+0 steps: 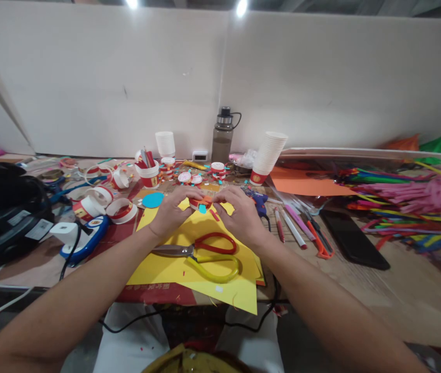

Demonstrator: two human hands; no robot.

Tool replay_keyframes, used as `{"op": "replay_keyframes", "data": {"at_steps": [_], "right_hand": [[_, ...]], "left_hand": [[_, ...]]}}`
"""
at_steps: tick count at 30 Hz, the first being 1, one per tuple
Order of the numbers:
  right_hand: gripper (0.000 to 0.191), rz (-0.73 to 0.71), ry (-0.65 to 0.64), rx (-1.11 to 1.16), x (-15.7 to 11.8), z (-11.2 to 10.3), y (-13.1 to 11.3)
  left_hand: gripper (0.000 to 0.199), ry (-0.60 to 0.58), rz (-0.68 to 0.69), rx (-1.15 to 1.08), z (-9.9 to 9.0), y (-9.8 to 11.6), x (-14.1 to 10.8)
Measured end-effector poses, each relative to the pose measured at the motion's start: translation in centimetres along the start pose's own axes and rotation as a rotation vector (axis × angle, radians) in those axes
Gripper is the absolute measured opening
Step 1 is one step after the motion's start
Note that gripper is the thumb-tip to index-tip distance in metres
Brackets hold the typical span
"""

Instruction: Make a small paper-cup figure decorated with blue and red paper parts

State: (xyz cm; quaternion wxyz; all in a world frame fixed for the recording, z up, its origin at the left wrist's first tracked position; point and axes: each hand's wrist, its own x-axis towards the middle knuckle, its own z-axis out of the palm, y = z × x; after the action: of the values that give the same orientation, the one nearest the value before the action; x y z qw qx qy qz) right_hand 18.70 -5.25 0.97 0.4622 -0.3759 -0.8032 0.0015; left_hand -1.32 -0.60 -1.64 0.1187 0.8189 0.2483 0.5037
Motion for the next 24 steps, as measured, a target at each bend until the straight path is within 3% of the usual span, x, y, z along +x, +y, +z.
{"op": "replay_keyframes", "data": {"at_steps": [17, 24], "right_hand": [[0.011, 0.013, 0.07, -0.02, 0.05, -0.14, -0.13], [0.009, 0.078, 0.03, -0.019, -0.08, 0.09, 0.01]], "left_hand": [[0.028, -0.017, 0.019, -0.003, 0.19, 0.02, -0.05], [0.023, -0.01, 0.009, -0.015, 0.03, 0.1, -0.03]]}}
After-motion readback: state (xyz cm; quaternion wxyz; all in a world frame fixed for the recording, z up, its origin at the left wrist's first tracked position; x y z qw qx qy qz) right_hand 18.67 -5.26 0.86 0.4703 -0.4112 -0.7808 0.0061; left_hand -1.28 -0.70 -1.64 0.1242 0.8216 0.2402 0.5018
